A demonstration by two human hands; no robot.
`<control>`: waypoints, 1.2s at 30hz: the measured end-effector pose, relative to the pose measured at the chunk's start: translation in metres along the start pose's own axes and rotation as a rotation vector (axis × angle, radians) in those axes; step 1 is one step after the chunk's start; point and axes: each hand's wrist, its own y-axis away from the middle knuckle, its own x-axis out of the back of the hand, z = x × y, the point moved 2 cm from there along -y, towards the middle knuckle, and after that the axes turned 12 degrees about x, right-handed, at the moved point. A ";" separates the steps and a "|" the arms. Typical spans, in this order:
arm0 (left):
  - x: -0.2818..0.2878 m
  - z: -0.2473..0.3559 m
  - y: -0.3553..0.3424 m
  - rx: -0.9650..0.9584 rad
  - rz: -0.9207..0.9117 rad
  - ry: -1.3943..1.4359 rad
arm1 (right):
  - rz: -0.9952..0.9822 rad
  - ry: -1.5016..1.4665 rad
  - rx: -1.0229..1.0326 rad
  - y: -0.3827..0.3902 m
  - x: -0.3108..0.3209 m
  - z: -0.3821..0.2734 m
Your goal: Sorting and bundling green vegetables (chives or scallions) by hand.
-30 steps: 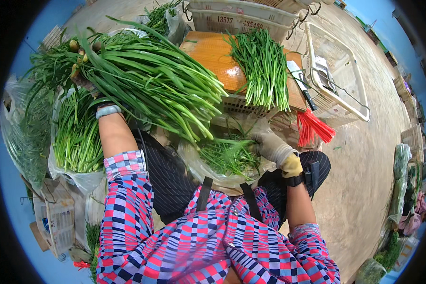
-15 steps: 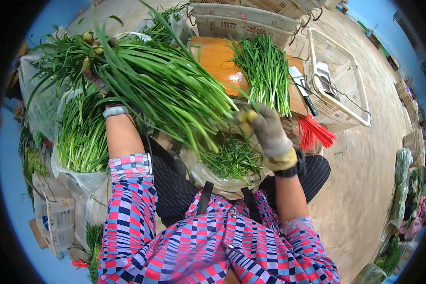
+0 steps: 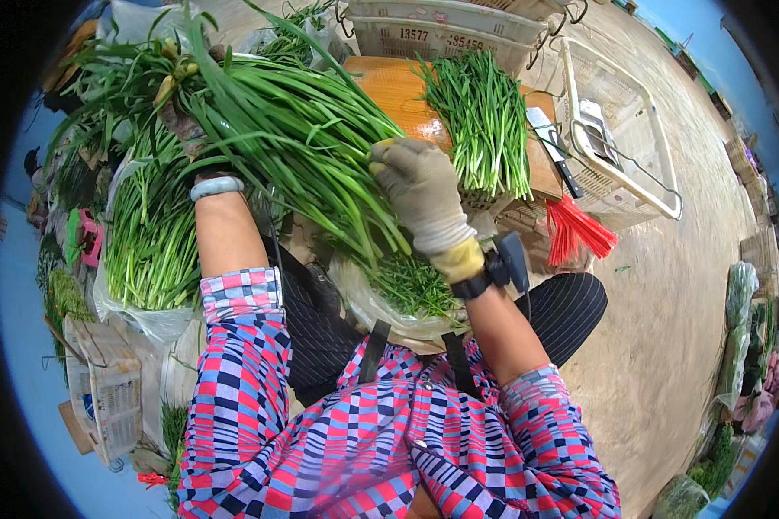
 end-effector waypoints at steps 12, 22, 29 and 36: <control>0.037 0.011 -0.020 -0.035 0.189 -0.152 | -0.146 0.109 -0.332 0.082 0.073 0.032; -0.034 -0.022 -0.003 0.134 0.391 -0.121 | -0.245 0.101 0.066 0.004 0.043 0.036; 0.032 0.002 -0.014 0.218 -0.191 0.121 | -0.049 -0.071 -0.292 0.027 0.054 0.030; -0.019 -0.027 0.003 0.090 -0.116 0.149 | -0.072 -0.274 -0.617 -0.014 0.003 0.028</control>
